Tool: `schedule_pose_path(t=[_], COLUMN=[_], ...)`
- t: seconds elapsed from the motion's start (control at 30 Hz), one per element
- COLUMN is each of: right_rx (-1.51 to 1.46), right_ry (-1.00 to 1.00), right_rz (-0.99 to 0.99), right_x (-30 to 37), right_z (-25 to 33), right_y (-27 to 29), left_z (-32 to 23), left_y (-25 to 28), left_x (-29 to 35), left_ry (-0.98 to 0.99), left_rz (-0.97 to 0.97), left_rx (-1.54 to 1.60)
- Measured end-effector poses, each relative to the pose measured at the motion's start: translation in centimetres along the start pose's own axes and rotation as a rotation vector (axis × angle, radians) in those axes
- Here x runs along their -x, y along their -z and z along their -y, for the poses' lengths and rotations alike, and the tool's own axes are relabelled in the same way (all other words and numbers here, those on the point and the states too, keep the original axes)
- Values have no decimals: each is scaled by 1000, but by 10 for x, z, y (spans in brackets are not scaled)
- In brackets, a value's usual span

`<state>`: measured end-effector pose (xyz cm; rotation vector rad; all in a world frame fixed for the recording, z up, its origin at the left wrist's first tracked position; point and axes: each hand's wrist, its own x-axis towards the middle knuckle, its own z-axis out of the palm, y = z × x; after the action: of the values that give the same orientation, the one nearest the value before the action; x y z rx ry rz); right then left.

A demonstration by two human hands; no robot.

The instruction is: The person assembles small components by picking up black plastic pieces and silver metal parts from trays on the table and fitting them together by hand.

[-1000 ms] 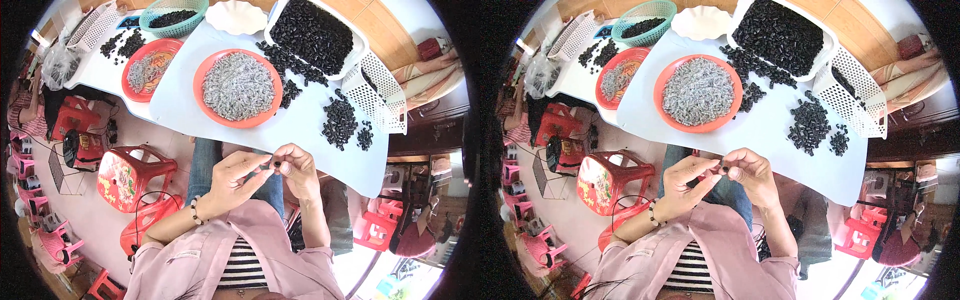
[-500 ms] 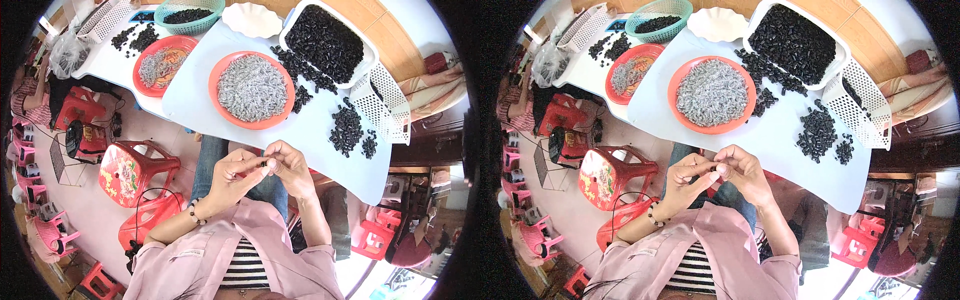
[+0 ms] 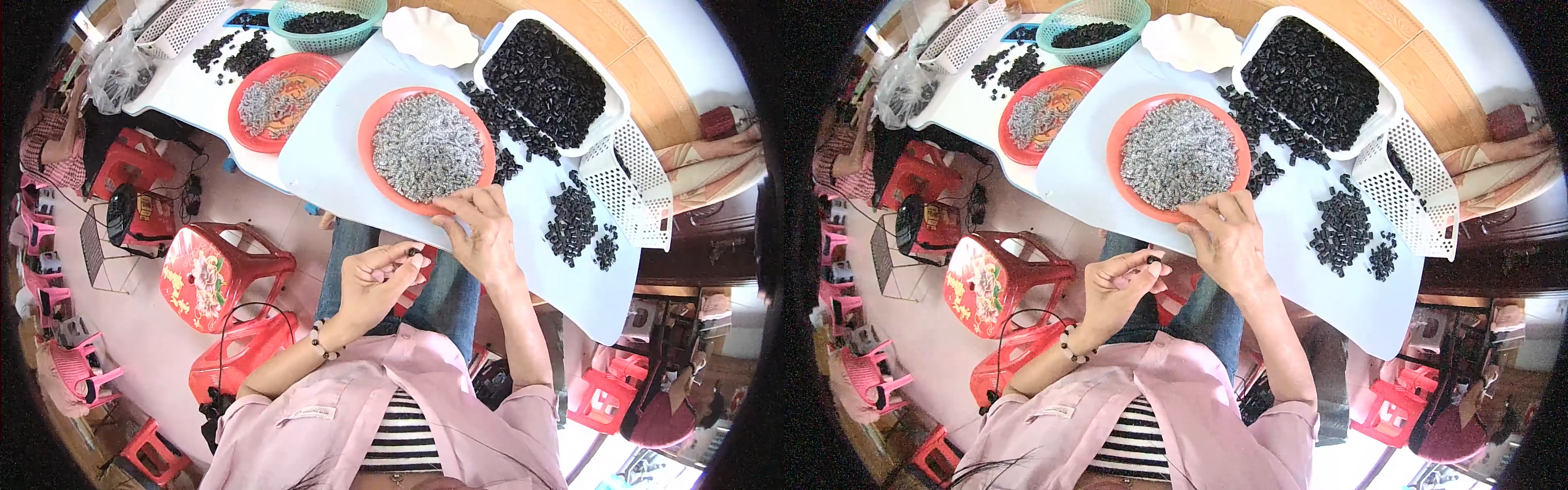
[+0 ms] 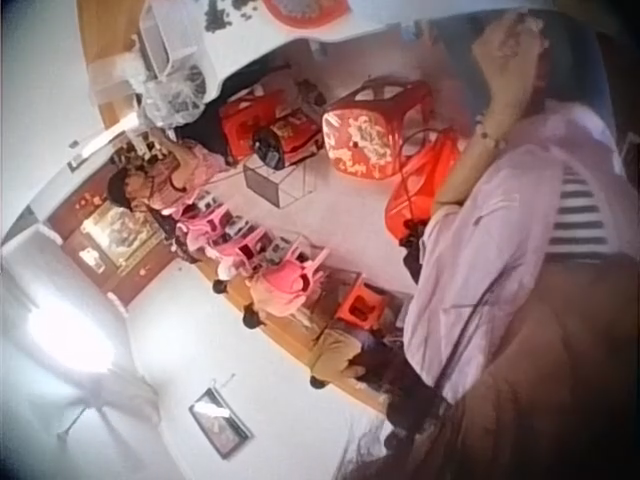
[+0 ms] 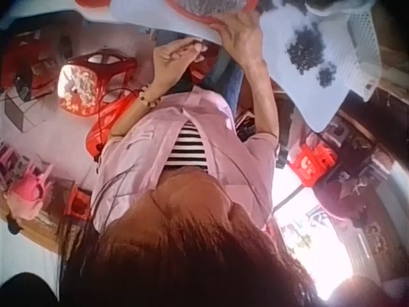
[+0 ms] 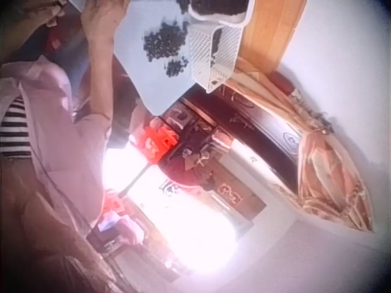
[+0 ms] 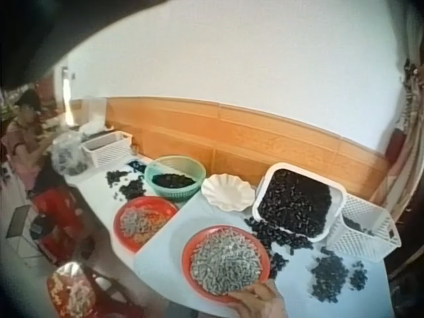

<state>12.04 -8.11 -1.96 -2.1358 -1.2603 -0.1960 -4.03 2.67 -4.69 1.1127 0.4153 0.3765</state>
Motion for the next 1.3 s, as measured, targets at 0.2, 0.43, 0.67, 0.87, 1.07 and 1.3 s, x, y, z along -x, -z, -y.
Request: schedule_pose_path(t=[0.2,0.43,0.67,0.87,1.07,1.3], right_rx=[13,39,42,-17,-68,-76], right_ry=[47,64,66,28,-9,-2], right_rz=[0,3,36,14,0,-3], right_x=[-3,-8,-8,-6,-6,-4], right_z=[-2,-2,-3,-4,-4,-4], right_y=[0,4,5,0,-2,-3], left_z=[9,-7,-7,-4,-3,-4], left_y=[2,-4,-2,1,3,6], left_x=[-3,-10,-16,-20,-26,-32], left_ry=[-34,-251,-235,-215,-278,-338], left_rz=[49,82,76,81,96,139], left_rx=[-135,-504,-469,-520,-584,-604])
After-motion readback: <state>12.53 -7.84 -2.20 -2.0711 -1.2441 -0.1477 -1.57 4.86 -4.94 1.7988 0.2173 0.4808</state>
